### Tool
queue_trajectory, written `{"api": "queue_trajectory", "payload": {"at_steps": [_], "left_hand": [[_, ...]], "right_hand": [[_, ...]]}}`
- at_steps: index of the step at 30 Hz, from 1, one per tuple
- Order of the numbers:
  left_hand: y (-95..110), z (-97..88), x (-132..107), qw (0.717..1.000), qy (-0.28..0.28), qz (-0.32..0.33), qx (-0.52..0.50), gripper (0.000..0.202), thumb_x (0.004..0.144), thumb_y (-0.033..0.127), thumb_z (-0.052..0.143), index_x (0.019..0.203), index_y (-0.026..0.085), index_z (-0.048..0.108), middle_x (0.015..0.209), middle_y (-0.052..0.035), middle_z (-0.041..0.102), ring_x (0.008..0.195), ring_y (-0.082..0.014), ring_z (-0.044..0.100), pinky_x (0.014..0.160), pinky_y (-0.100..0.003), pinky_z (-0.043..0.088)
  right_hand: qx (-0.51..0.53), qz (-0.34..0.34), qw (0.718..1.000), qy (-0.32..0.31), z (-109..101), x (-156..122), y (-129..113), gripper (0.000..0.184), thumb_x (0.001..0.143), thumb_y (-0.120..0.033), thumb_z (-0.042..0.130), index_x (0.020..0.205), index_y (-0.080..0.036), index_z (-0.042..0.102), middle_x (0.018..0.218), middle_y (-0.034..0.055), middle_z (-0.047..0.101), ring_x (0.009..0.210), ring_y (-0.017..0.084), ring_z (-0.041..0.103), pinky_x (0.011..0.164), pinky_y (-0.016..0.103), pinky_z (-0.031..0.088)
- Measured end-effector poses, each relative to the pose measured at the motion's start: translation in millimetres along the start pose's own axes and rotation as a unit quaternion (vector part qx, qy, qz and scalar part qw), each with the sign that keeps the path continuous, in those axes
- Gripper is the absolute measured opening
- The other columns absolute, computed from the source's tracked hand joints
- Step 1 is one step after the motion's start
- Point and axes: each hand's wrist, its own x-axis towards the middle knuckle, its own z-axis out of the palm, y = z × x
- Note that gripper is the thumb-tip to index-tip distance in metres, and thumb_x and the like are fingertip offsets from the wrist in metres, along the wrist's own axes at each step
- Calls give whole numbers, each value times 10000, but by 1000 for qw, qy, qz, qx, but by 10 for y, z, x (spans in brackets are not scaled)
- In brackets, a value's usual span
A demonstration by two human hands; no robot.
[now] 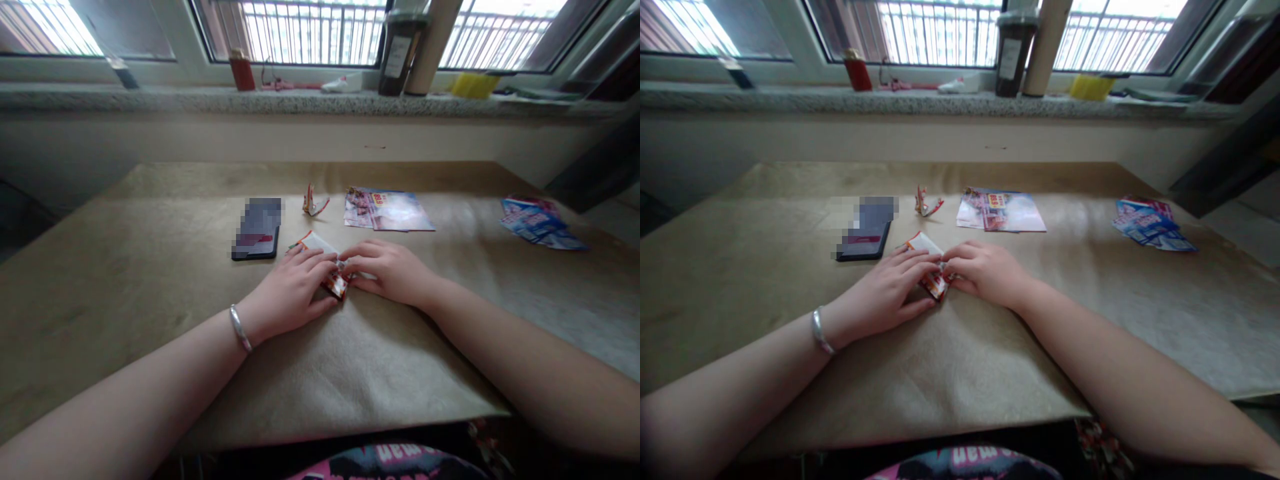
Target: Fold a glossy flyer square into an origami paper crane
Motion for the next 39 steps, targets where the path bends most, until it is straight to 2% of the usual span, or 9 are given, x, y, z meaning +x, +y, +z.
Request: {"api": "queue_trajectory", "payload": {"at_steps": [5,9,13,16,19,25,28,31,39], "left_hand": [[-15,32,-11,999,2,-6,-44,357,807,344,579,1105,159,516,1315,-121,482,1266,-239,399,1078,-414,328],[-8,6,-9,997,8,10,-77,281,790,282,594,1040,169,534,1288,-111,481,1198,-239,456,1027,-407,387],[3,-30,11,996,22,16,-87,331,745,338,661,1020,187,557,1162,-87,537,1054,-228,527,925,-392,452],[5,-38,27,996,62,28,-49,249,791,330,625,988,186,577,1021,-63,595,951,-206,547,849,-366,467],[10,-46,35,989,135,49,-21,102,859,253,541,902,182,600,904,-39,635,864,-176,551,807,-334,460],[27,-79,26,962,242,75,-99,39,837,177,578,847,184,615,857,-22,655,808,-131,579,782,-280,474],[28,-77,21,949,261,78,-161,36,820,153,599,837,180,616,857,-25,651,825,-120,599,796,-263,488],[25,-64,18,943,258,59,-203,37,816,135,598,827,166,615,875,-41,650,840,-121,609,799,-262,502],[49,-80,13,939,286,30,-188,54,800,173,631,853,169,624,848,-33,634,787,-113,602,730,-240,515]], "right_hand": [[-22,-38,999,-6,-14,-1,-19,184,878,-288,500,963,-211,643,1059,43,659,960,185,561,820,311,455],[-40,-18,999,5,-8,20,-74,177,878,-282,495,909,-211,654,957,39,675,901,172,569,777,294,450],[-54,11,998,27,-10,50,-142,160,863,-253,500,852,-204,652,886,36,672,833,166,568,713,275,441],[-46,35,997,48,-32,62,-205,143,850,-260,510,843,-204,641,870,36,668,814,175,564,700,284,440],[-14,60,995,75,-59,65,-273,121,842,-258,516,848,-210,627,873,37,666,820,178,563,737,298,443],[59,103,988,103,-43,55,-275,112,804,-273,586,898,-215,602,953,45,651,904,192,567,795,320,453],[97,97,979,148,-30,42,-227,113,789,-210,597,901,-214,607,982,50,644,926,178,574,825,320,461],[116,57,973,194,-57,32,-203,84,808,-204,587,884,-219,621,968,46,655,923,163,586,839,321,466],[74,44,970,227,-134,20,-229,83,801,-202,609,858,-254,638,886,13,697,910,176,602,848,351,478]]}}
